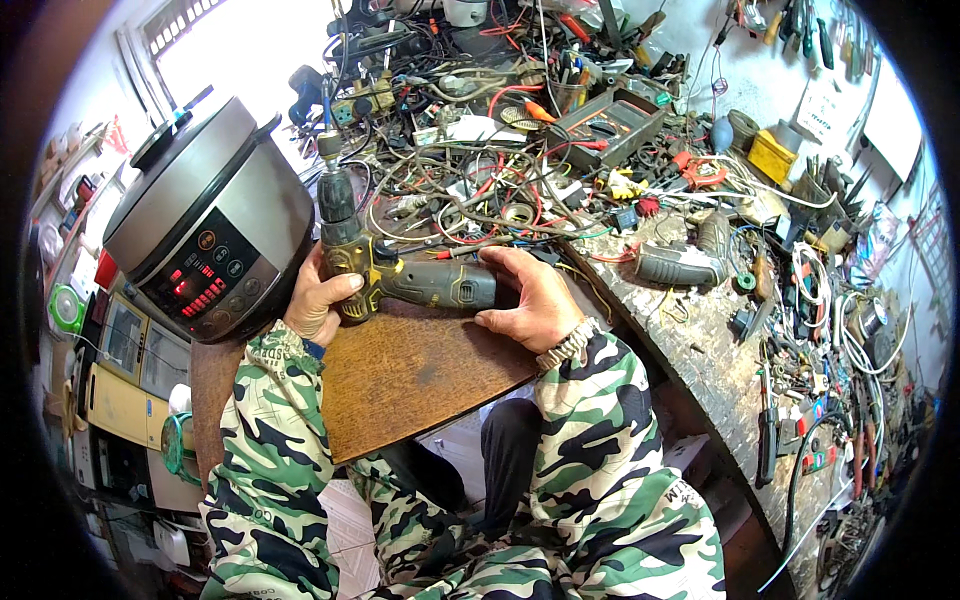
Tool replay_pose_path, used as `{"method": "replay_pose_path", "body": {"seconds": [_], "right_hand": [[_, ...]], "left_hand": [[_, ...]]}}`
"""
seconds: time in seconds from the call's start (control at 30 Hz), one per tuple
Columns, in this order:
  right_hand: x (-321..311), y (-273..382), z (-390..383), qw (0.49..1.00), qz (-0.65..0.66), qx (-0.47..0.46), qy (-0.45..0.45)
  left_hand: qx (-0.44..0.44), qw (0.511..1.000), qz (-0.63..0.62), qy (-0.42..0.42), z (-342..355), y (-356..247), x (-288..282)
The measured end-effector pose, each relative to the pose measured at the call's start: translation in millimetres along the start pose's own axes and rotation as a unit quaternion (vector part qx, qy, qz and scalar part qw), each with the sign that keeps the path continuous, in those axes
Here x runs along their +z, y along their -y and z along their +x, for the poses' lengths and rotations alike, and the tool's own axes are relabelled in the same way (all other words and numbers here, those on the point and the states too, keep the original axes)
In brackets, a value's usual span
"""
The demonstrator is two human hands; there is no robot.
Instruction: The person uses a cordless drill to work on a small component and then uses a soldering iron to solder wires on a rice cooker. They handle wires and tools on a cluttered workbench in a workshop.
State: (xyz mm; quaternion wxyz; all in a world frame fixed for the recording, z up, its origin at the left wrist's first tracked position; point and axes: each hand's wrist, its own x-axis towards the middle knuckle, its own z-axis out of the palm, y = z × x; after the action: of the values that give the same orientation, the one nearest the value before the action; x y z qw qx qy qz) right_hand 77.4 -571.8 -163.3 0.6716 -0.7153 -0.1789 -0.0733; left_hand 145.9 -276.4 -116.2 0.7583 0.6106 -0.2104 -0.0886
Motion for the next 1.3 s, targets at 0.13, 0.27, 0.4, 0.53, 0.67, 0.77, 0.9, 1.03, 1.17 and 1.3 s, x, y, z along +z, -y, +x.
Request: {"method": "replay_pose_path", "body": {"seconds": [0.13, 0.27, 0.4, 0.53, 0.67, 0.77, 0.9, 1.03, 1.17, 1.3], "right_hand": [[-2.1, 1.9, -1.6, 1.000, -0.009, -0.002, 0.002], [3.1, 6.0, -0.9, 1.000, 0.020, 0.019, 0.006], [1.2, 9.8, -2.3, 0.999, 0.024, 0.037, 0.009], [-0.7, 13.5, -4.0, 0.999, 0.018, 0.028, 0.005], [3.5, 0.0, 1.0, 0.999, 0.041, 0.023, 0.013], [-0.8, 4.8, -2.3, 0.998, 0.054, 0.031, 0.016], [3.0, 13.7, -2.8, 0.997, 0.058, 0.048, 0.010], [2.3, 9.2, -2.6, 0.997, 0.057, 0.044, 0.012], [1.3, 12.2, -1.7, 0.998, 0.038, 0.049, 0.016], [2.6, 9.5, -1.4, 0.997, 0.048, 0.051, 0.017]], "left_hand": [[0.003, 1.000, 0.003, 0.000, 1.8, 0.6, 3.7], [0.003, 1.000, -0.008, -0.011, -1.2, 0.6, 1.7], [-0.005, 1.000, -0.002, -0.009, 0.8, 1.1, 4.3], [-0.008, 1.000, -0.001, -0.001, 0.5, -3.8, 8.3], [0.008, 1.000, 0.005, 0.003, 0.7, 1.2, -0.8], [0.011, 1.000, 0.005, 0.017, 3.1, 2.3, 1.9], [0.015, 1.000, 0.015, 0.010, 1.9, 0.0, 1.0], [0.016, 1.000, 0.015, 0.014, 1.4, -0.3, 1.7], [0.016, 1.000, 0.011, 0.014, 1.7, 0.9, -0.2], [0.015, 1.000, 0.003, 0.015, 1.5, 1.3, -0.3]]}}
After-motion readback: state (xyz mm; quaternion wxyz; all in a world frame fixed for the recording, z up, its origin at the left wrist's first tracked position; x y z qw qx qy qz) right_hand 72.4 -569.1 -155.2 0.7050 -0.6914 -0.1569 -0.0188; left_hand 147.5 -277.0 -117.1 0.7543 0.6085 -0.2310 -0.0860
